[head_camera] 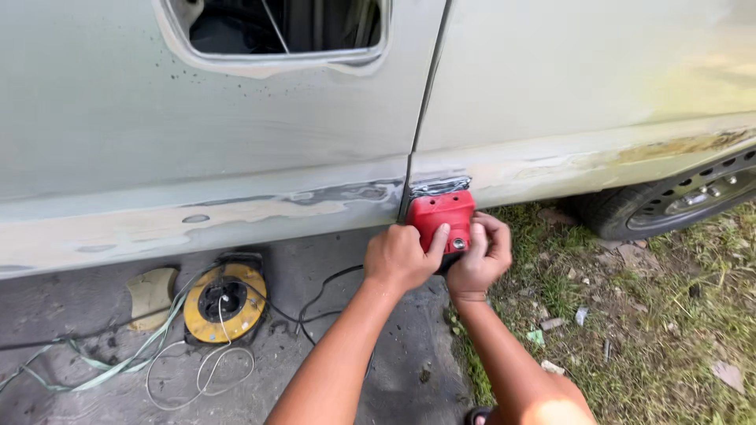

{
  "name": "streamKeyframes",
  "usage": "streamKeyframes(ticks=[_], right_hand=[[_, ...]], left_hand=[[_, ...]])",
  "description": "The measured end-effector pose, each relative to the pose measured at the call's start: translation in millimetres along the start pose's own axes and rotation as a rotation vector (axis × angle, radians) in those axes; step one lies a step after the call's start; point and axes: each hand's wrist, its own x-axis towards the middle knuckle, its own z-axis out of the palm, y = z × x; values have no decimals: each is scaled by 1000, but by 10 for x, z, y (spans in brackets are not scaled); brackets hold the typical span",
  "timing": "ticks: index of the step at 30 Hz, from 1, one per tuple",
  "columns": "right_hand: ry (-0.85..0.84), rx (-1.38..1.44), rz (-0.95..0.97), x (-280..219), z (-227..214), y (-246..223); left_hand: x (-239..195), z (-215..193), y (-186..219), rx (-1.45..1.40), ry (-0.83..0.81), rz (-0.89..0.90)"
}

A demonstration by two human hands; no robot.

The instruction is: The person uses a red electric sander to smooth the lower side panel of a white van. They move the tool back and forth along the seam between the door and the rear panel, focusing on removing old paint or filler.

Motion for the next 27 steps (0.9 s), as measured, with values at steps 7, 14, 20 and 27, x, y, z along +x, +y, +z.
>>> streamKeyframes(ticks=[7, 14, 20, 27], right_hand=[[12, 33, -76, -16, 24, -82], [9, 45, -18, 165, 11, -360], [-44, -47, -35, -203, -51, 76], [4, 72, -83, 245, 42, -317]], left_hand=[[-33, 28, -36, -97, 59, 32], [-90, -127, 58, -88, 86, 58], [11, 252, -220, -72, 53, 38], [-90, -160, 44, -110, 141, 86]])
